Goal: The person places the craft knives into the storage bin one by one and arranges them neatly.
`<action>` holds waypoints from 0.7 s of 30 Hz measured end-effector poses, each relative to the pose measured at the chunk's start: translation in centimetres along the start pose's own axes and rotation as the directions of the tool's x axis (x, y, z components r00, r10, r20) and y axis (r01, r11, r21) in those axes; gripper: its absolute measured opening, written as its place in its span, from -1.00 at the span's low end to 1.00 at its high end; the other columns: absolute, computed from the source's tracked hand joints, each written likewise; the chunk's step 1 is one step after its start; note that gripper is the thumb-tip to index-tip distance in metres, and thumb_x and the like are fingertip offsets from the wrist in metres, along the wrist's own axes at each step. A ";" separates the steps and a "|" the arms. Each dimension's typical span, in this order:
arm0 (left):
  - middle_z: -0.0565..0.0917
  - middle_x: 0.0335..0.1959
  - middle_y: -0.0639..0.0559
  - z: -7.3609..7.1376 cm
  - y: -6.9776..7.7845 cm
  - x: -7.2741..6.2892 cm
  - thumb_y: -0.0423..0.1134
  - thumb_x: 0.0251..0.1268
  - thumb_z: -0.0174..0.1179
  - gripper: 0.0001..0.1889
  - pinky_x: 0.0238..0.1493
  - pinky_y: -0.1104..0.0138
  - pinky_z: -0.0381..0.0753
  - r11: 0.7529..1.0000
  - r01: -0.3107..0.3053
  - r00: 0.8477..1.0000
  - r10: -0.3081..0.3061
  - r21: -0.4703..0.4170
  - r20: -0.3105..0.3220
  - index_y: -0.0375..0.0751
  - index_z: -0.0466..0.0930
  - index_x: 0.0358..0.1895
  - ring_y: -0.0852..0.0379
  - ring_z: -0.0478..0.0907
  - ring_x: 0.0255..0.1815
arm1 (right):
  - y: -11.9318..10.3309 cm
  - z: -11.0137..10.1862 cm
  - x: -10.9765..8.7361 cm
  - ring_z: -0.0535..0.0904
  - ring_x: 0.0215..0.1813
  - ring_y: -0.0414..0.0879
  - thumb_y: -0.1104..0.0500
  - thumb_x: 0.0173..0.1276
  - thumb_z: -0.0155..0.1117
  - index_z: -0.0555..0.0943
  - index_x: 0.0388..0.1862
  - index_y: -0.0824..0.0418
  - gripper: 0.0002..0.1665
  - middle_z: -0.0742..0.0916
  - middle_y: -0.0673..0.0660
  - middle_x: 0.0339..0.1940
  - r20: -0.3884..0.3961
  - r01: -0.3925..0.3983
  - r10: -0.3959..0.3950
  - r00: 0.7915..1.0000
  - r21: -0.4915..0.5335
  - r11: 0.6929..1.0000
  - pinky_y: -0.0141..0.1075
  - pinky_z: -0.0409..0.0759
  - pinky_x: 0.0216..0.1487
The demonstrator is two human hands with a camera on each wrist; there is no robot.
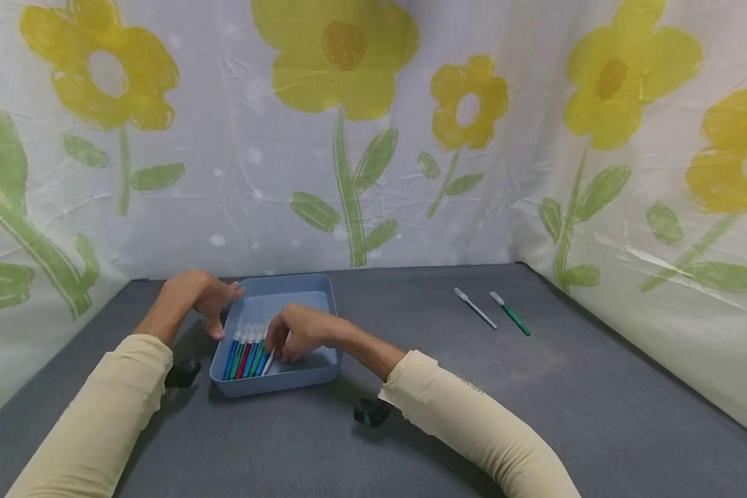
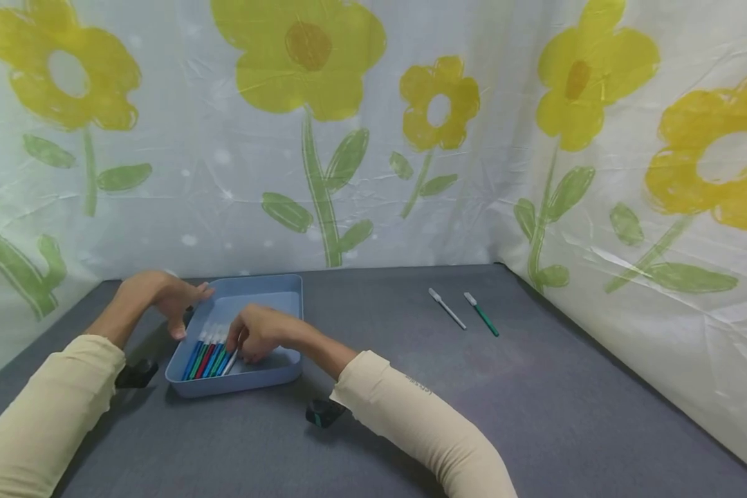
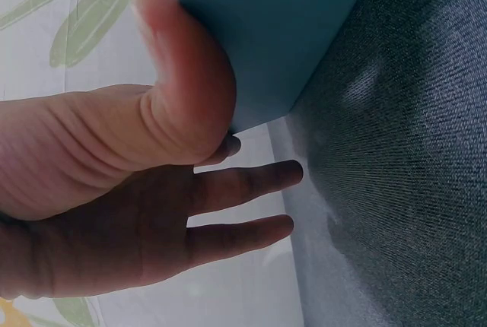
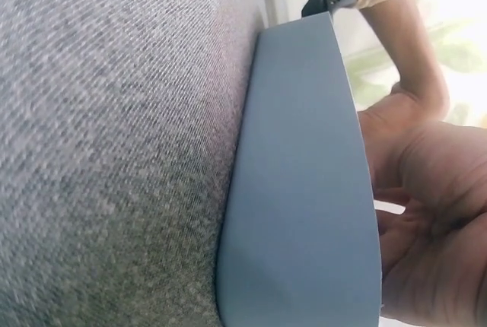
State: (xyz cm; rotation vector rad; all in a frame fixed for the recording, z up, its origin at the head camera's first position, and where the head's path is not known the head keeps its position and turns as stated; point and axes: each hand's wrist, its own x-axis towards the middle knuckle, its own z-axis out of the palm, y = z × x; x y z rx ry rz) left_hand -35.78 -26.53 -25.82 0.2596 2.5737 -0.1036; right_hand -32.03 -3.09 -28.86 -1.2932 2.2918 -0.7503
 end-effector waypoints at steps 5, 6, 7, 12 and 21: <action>-0.29 0.67 -0.57 0.2 -0.1 0.1 0.13 0.07 0.55 0.37 0.57 -0.25 0.24 1.000 -0.003 1.000 0.003 0.008 0.005 -0.46 -0.25 0.68 -0.55 -0.17 0.69 | 0.2 -0.2 -0.1 0.67 -0.28 -0.13 0.60 0.27 0.26 0.71 0.02 0.51 -0.66 0.79 0.48 -0.06 0.014 -0.055 0.054 0.998 0.073 0.996 -0.41 0.67 -0.28; -0.29 0.66 -0.57 0.2 -0.1 0.2 0.13 0.07 0.55 0.37 0.57 -0.25 0.24 1.000 -0.002 1.000 0.002 0.007 0.005 -0.46 -0.25 0.68 -0.55 -0.17 0.69 | 0.2 -0.3 -0.1 0.68 -0.26 -0.11 0.59 0.29 0.25 0.70 0.04 0.51 -0.65 0.79 0.48 -0.03 0.011 -0.075 0.074 0.997 0.096 0.993 -0.38 0.69 -0.27; -0.30 0.67 -0.57 0.2 -0.1 0.3 0.12 0.06 0.55 0.37 0.57 -0.25 0.24 1.000 0.002 1.000 -0.002 0.000 0.005 -0.45 -0.26 0.68 -0.54 -0.17 0.69 | 0.1 -0.6 -0.2 0.70 -0.25 -0.07 0.58 0.31 0.24 0.70 0.06 0.50 -0.66 0.79 0.49 -0.01 0.002 -0.096 0.097 0.995 0.120 0.988 -0.34 0.72 -0.24; -0.28 0.67 -0.57 0.3 0.0 0.5 0.12 0.03 0.56 0.38 0.59 -0.27 0.19 1.000 0.021 1.000 -0.020 0.004 -0.015 -0.46 -0.23 0.68 -0.56 -0.18 0.69 | -0.2 -2.7 -1.3 0.78 -0.08 0.14 0.50 0.44 0.22 0.69 0.11 0.47 -0.70 0.77 0.50 0.06 -0.100 -0.137 0.158 0.982 0.188 0.973 -0.19 0.79 -0.05; -0.30 0.66 -0.58 0.2 0.0 0.4 0.08 0.07 0.58 0.37 0.57 -0.28 0.19 1.000 0.014 1.000 -0.013 0.022 -0.012 -0.47 -0.25 0.67 -0.58 -0.21 0.68 | 1.0 -8.7 -4.8 0.78 -0.19 -0.07 0.42 0.51 0.17 0.68 0.13 0.43 -0.71 0.80 0.41 0.01 -0.293 -0.125 0.218 0.931 0.306 0.944 -0.23 0.79 -0.02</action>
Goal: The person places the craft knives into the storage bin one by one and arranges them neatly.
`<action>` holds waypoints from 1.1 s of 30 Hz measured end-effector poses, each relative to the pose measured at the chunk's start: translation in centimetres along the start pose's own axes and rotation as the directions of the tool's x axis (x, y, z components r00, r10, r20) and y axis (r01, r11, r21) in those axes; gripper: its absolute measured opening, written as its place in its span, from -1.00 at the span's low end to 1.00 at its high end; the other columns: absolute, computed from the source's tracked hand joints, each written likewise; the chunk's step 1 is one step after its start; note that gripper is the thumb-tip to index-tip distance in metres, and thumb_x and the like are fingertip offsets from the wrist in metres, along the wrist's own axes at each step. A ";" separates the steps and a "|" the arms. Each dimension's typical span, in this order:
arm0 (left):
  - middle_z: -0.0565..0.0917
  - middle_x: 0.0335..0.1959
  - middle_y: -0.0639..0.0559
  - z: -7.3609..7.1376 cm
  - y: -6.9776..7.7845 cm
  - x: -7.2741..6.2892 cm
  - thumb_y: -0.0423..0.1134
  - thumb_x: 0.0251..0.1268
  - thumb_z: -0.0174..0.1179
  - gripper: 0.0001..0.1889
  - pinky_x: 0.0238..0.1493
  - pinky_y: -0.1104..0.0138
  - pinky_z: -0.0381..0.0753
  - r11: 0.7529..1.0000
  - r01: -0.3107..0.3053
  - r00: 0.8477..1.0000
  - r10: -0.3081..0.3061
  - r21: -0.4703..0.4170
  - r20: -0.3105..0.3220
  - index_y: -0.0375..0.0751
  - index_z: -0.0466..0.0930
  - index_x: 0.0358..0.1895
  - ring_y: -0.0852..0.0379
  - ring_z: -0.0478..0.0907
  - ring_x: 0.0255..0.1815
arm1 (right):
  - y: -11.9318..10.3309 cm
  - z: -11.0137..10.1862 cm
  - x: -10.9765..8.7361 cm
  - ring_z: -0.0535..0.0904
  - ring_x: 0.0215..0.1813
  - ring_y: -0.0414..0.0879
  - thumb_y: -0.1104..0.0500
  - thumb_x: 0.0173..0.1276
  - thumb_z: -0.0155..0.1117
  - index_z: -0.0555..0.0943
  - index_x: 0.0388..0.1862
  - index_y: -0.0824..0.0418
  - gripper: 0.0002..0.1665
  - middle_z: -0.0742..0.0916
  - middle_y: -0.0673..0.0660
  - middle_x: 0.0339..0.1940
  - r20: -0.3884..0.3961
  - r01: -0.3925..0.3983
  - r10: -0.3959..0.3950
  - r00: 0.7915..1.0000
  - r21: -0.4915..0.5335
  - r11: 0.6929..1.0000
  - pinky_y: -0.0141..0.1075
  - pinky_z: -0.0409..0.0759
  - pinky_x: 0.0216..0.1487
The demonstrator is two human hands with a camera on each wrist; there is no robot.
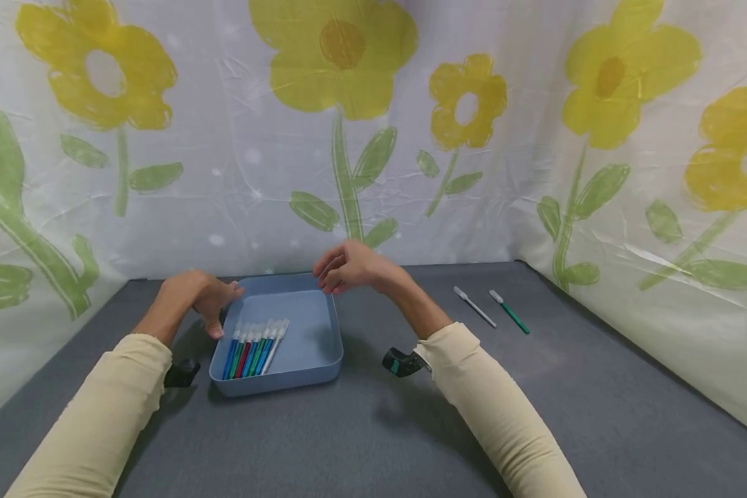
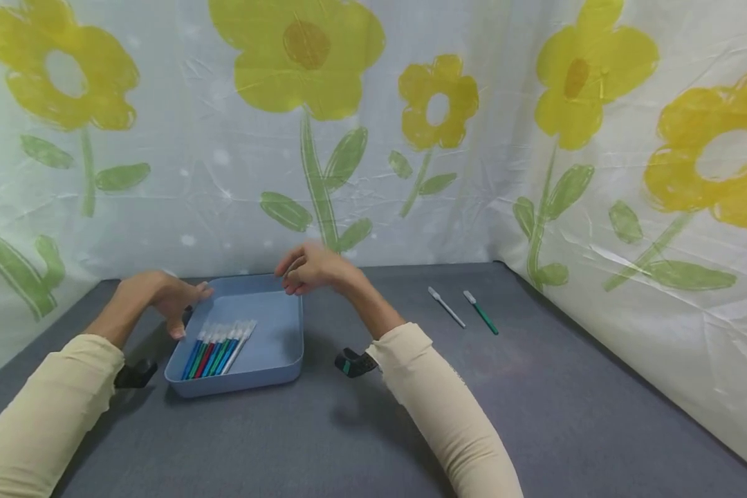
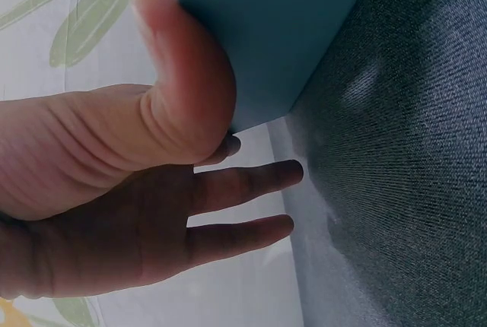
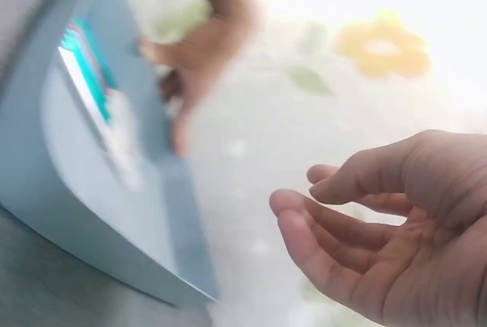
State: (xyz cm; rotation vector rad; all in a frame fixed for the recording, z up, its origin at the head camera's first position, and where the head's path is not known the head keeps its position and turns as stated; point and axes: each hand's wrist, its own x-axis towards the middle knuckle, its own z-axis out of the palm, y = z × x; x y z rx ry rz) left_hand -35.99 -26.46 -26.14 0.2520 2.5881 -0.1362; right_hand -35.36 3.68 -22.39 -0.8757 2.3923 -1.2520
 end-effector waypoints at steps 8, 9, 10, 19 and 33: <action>-0.30 0.66 -0.57 -0.1 -0.3 -0.2 0.11 0.05 0.58 0.38 0.57 -0.28 0.21 1.000 -0.009 1.000 0.009 -0.002 0.003 -0.47 -0.25 0.67 -0.59 -0.21 0.68 | 1.9 -5.4 -1.1 0.76 -0.37 -0.18 0.47 0.44 0.21 0.67 0.09 0.48 -0.72 0.83 0.33 -0.15 -0.162 -0.055 0.078 0.984 0.141 0.989 -0.38 0.75 -0.26; -0.30 0.66 -0.58 -0.1 -0.4 -0.3 0.11 0.05 0.57 0.38 0.57 -0.28 0.20 1.000 -0.012 1.000 0.012 0.002 0.006 -0.47 -0.25 0.67 -0.59 -0.21 0.68 | 2.1 -5.8 -1.2 0.77 -0.36 -0.17 0.47 0.44 0.21 0.67 0.10 0.48 -0.70 0.83 0.35 -0.11 -0.163 -0.067 0.090 0.983 0.142 0.988 -0.37 0.76 -0.24; -0.31 0.66 -0.58 -0.2 -0.4 -0.4 0.10 0.06 0.57 0.38 0.57 -0.29 0.20 1.000 -0.015 1.000 0.015 0.000 0.010 -0.48 -0.25 0.67 -0.59 -0.22 0.68 | 2.3 -6.2 -1.2 0.77 -0.34 -0.16 0.46 0.45 0.20 0.67 0.12 0.47 -0.69 0.82 0.36 -0.08 -0.163 -0.077 0.100 0.982 0.140 0.987 -0.36 0.76 -0.22; -0.29 0.66 -0.58 -0.4 -0.4 -0.5 0.11 0.05 0.57 0.38 0.56 -0.29 0.21 1.000 -0.013 1.000 0.013 0.011 -0.003 -0.48 -0.25 0.67 -0.59 -0.21 0.68 | 3.9 -9.8 -2.7 0.77 -0.31 -0.17 0.40 0.53 0.18 0.62 0.19 0.46 -0.68 0.83 0.23 -0.14 -0.243 -0.126 0.156 0.957 0.133 0.983 -0.39 0.74 -0.23; -0.28 0.67 -0.57 0.1 -0.3 -0.1 0.11 0.09 0.56 0.36 0.59 -0.27 0.17 1.000 -0.021 1.000 0.021 0.007 0.000 -0.48 -0.26 0.67 -0.55 -0.21 0.69 | 8.6 -13.1 -5.7 0.76 -0.20 -0.06 0.39 0.49 0.21 0.63 0.19 0.47 -0.66 0.79 0.22 -0.14 -0.332 -0.369 0.336 0.882 -0.041 0.929 -0.33 0.73 -0.11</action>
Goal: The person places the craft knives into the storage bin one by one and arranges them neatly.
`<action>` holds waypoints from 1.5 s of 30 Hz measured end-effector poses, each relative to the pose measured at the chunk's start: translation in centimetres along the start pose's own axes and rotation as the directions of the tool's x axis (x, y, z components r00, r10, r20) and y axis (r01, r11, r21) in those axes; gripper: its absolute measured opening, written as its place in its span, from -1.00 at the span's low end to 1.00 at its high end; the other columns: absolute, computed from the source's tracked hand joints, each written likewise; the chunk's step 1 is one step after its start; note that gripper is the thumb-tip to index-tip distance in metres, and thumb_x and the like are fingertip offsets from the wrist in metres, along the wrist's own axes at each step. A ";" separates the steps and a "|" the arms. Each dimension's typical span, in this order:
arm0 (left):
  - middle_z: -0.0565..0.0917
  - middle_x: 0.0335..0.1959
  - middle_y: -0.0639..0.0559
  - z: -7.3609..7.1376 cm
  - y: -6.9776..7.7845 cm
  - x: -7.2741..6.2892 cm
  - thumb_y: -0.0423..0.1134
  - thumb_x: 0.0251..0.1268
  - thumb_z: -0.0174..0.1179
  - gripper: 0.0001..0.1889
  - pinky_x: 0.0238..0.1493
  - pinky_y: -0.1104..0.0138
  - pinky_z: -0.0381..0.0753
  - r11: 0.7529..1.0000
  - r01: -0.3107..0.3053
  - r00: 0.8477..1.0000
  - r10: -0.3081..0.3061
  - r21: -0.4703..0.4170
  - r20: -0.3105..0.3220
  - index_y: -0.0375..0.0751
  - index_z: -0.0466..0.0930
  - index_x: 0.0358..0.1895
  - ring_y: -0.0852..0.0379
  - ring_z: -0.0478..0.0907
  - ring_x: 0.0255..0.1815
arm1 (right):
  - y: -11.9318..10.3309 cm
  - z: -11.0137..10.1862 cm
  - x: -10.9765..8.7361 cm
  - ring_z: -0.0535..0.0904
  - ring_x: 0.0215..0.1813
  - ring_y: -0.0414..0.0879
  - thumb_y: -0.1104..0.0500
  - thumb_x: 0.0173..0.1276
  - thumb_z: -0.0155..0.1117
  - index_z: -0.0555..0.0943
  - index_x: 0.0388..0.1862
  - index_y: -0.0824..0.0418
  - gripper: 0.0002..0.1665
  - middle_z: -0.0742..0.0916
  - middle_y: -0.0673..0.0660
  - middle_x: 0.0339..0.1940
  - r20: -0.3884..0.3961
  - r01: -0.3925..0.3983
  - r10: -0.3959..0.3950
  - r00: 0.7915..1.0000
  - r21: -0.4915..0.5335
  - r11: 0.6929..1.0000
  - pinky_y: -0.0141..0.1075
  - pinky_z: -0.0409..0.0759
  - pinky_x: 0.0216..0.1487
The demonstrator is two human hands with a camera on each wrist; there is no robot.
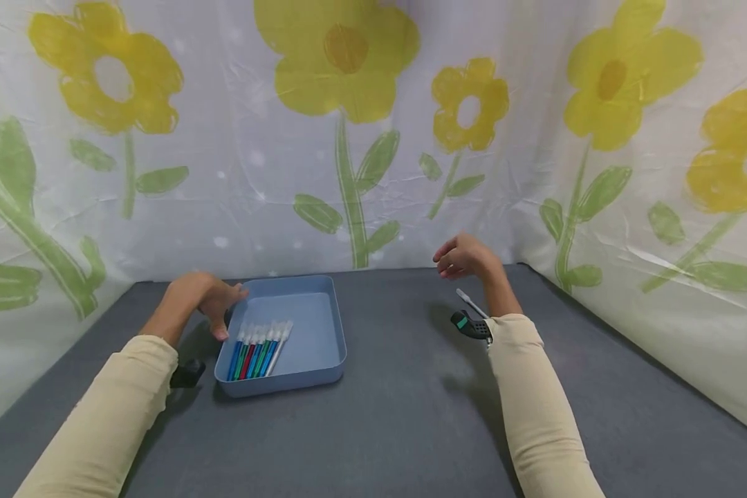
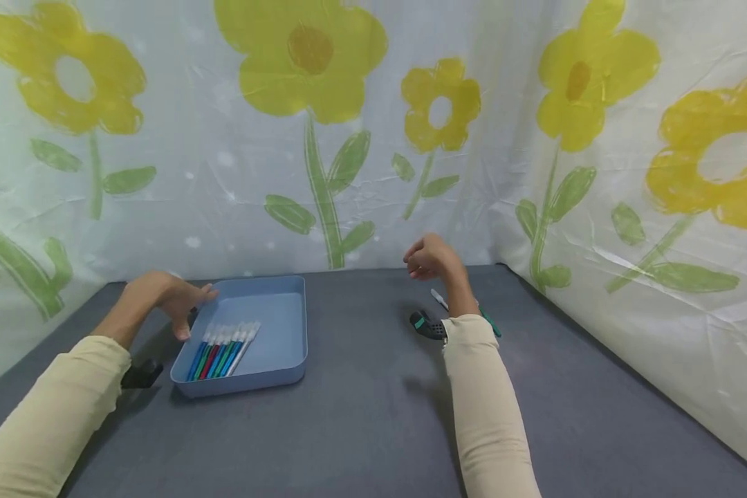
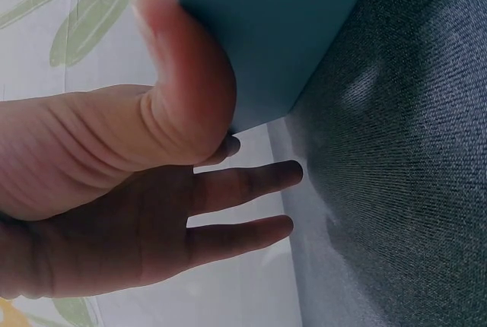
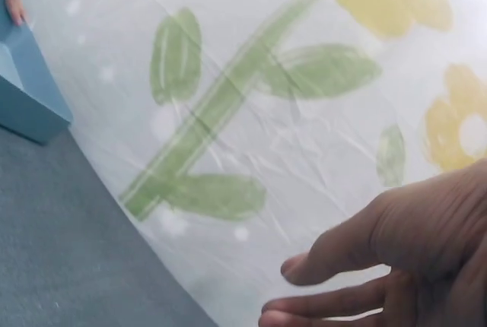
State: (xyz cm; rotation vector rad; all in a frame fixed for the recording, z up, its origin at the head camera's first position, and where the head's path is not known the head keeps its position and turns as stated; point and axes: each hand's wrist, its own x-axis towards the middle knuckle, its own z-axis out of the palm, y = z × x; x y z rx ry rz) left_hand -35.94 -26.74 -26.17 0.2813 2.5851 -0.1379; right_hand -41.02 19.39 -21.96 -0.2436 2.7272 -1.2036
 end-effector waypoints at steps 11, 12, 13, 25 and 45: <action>-0.30 0.68 -0.53 -0.1 0.2 0.6 0.12 -0.02 0.57 0.42 0.60 -0.31 0.10 0.998 0.035 0.999 -0.035 -0.050 -0.003 -0.40 -0.28 0.69 -0.56 -0.23 0.69 | 2.3 -1.3 0.0 0.80 -0.06 0.09 0.31 0.49 0.21 0.65 0.19 0.45 -0.63 0.81 0.33 -0.03 -0.024 -0.044 0.040 0.999 -0.197 0.979 -0.06 0.75 0.13; -0.31 0.68 -0.53 -0.2 0.3 0.6 0.11 0.00 0.57 0.41 0.60 -0.31 0.10 0.998 0.034 0.999 -0.034 -0.048 -0.001 -0.40 -0.28 0.69 -0.56 -0.24 0.69 | 2.5 -1.3 0.1 0.80 -0.07 0.10 0.30 0.47 0.20 0.67 0.14 0.46 -0.64 0.82 0.33 -0.07 -0.033 -0.048 0.041 0.999 -0.237 0.970 -0.06 0.76 0.10; -0.32 0.68 -0.53 -0.3 0.3 0.5 0.10 0.01 0.57 0.40 0.60 -0.31 0.10 0.998 0.033 0.999 -0.033 -0.050 0.004 -0.41 -0.28 0.69 -0.56 -0.25 0.69 | 2.6 -1.3 0.1 0.80 -0.06 0.12 0.30 0.46 0.18 0.68 0.11 0.48 -0.65 0.82 0.34 -0.07 -0.034 -0.055 0.047 0.998 -0.267 0.962 -0.04 0.75 0.11; -0.36 0.68 -0.53 -0.5 0.0 0.6 0.11 0.04 0.56 0.40 0.59 -0.27 0.16 0.999 0.022 0.999 -0.021 -0.033 0.025 -0.43 -0.31 0.69 -0.55 -0.29 0.70 | 4.6 -0.9 -0.1 0.77 -0.10 0.08 0.33 0.44 0.17 0.67 -0.15 0.32 -0.86 0.85 0.25 -0.15 -0.136 -0.306 0.276 0.952 -0.494 0.814 -0.26 0.59 -0.32; -0.36 0.69 -0.51 -0.1 -0.1 0.4 0.10 0.01 0.58 0.43 0.60 -0.27 0.14 0.995 0.047 0.999 -0.045 -0.086 0.026 -0.41 -0.32 0.69 -0.54 -0.28 0.70 | 6.1 0.2 0.9 0.73 -0.29 -0.04 0.29 0.47 0.22 0.72 -0.01 0.39 -0.76 0.82 0.15 -0.34 -0.115 -0.371 0.365 0.924 -0.505 0.779 -0.26 0.70 -0.24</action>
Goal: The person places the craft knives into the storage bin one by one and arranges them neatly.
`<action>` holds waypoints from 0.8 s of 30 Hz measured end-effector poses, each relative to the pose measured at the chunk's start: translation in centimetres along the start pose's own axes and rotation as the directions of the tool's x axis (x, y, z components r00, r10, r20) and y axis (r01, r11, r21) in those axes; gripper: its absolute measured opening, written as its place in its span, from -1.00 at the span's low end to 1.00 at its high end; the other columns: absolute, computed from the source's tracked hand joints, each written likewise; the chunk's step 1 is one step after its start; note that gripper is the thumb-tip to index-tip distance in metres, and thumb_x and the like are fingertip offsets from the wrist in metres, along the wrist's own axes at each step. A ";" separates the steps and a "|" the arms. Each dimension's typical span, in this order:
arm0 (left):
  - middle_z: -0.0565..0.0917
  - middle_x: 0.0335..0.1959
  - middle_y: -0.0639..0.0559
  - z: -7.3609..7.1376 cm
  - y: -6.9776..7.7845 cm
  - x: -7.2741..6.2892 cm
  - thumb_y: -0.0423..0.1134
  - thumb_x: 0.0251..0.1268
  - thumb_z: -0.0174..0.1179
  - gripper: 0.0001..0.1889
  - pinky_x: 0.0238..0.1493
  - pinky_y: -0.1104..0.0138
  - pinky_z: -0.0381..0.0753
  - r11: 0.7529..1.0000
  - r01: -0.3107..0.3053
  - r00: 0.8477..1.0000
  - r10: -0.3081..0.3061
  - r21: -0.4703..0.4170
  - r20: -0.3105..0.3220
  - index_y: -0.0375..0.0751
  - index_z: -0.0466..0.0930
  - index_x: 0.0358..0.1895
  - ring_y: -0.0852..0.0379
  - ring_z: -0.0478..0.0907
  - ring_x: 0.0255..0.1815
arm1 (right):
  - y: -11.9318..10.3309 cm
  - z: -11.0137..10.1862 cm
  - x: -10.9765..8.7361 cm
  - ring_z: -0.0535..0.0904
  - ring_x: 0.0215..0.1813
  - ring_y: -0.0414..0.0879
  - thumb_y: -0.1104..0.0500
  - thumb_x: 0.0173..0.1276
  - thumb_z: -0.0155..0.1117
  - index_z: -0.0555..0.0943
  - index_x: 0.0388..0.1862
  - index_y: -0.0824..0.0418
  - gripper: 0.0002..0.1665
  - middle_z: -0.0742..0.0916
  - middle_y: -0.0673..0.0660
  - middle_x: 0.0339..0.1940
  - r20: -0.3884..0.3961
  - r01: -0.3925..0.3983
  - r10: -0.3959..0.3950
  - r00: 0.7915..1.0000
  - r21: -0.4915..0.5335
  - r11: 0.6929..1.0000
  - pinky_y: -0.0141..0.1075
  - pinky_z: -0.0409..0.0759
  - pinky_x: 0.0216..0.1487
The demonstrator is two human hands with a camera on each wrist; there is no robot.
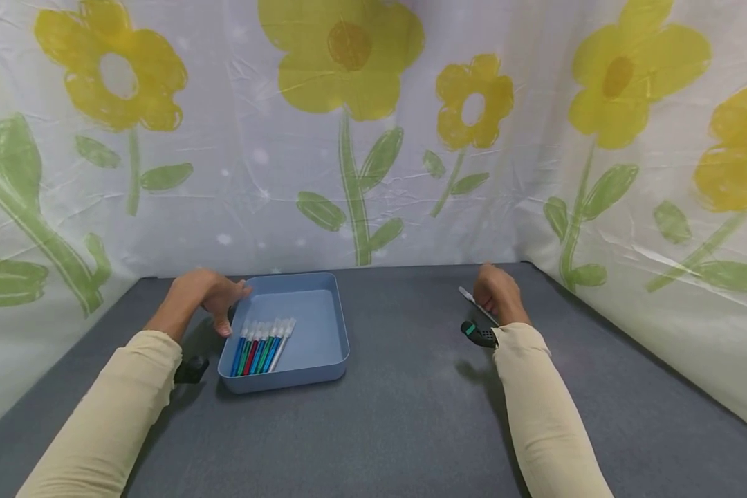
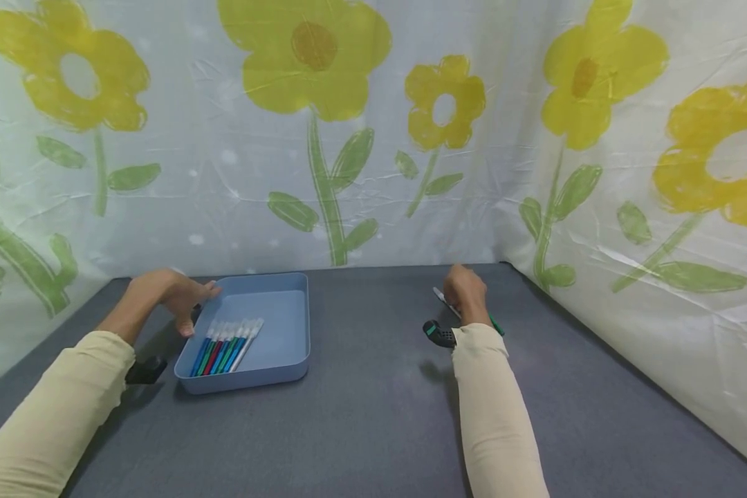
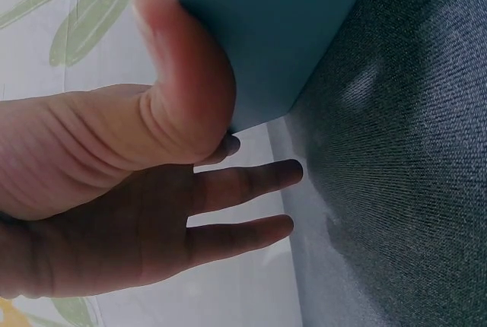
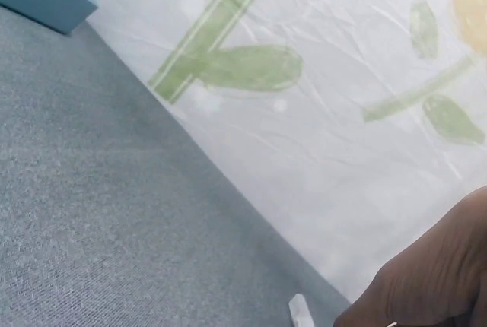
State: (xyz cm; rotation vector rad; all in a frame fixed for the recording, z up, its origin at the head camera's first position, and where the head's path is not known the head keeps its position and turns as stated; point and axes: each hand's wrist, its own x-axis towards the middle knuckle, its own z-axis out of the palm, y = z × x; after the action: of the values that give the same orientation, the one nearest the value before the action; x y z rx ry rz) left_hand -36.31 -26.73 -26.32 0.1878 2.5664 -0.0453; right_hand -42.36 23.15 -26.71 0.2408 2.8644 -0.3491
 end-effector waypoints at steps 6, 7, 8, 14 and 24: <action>-0.31 0.69 -0.51 0.1 -0.1 0.1 0.13 -0.04 0.58 0.44 0.61 -0.30 0.09 1.000 0.003 1.000 -0.003 0.012 -0.019 -0.40 -0.29 0.69 -0.53 -0.24 0.71 | 0.1 0.5 0.0 0.72 -0.25 0.01 0.29 0.47 0.25 0.72 -0.18 0.33 -0.86 0.80 0.22 -0.25 -0.022 0.002 -0.002 1.000 0.031 1.000 -0.23 0.70 -0.21; -0.30 0.69 -0.52 0.1 -0.1 0.2 0.13 -0.04 0.58 0.43 0.60 -0.31 0.09 1.000 -0.006 1.000 0.007 0.021 -0.026 -0.41 -0.28 0.69 -0.55 -0.24 0.70 | 0.1 0.7 0.1 0.72 -0.26 0.02 0.30 0.46 0.26 0.70 -0.19 0.32 -0.89 0.80 0.22 -0.27 -0.033 0.008 -0.006 0.999 0.039 0.999 -0.23 0.69 -0.23; -0.31 0.69 -0.52 0.1 -0.2 0.2 0.13 -0.04 0.58 0.44 0.60 -0.32 0.09 1.000 -0.006 1.000 0.007 0.023 -0.027 -0.41 -0.29 0.69 -0.55 -0.23 0.70 | 0.1 0.7 0.0 0.72 -0.26 0.02 0.30 0.46 0.26 0.70 -0.20 0.32 -0.90 0.79 0.21 -0.29 -0.038 0.010 -0.009 0.999 0.044 0.999 -0.24 0.69 -0.25; -0.33 0.68 -0.53 0.0 -0.1 0.3 0.14 -0.08 0.58 0.47 0.60 -0.31 0.08 1.000 0.000 1.000 0.000 0.024 -0.021 -0.40 -0.32 0.69 -0.55 -0.24 0.70 | 0.1 0.9 0.0 0.77 -0.27 0.00 0.30 0.44 0.25 0.67 -0.23 0.29 -0.92 0.78 0.16 -0.38 -0.051 0.017 -0.015 0.999 0.033 0.999 -0.29 0.66 -0.34; -0.34 0.67 -0.55 0.1 0.0 0.1 0.09 0.00 0.58 0.43 0.60 -0.31 0.12 1.000 -0.007 1.000 0.007 0.011 -0.014 -0.41 -0.34 0.69 -0.56 -0.24 0.69 | 0.2 0.9 0.0 0.76 -0.25 -0.01 0.27 0.44 0.26 0.65 -0.05 0.34 -0.81 0.77 0.18 -0.29 -0.029 0.043 -0.042 0.999 0.046 0.998 -0.29 0.70 -0.29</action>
State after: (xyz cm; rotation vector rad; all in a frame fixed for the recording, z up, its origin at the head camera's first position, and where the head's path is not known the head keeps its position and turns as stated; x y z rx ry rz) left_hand -36.33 -26.74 -26.48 0.2014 2.5801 -0.0553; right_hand -42.15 23.11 -27.56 0.1950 2.8950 -0.4244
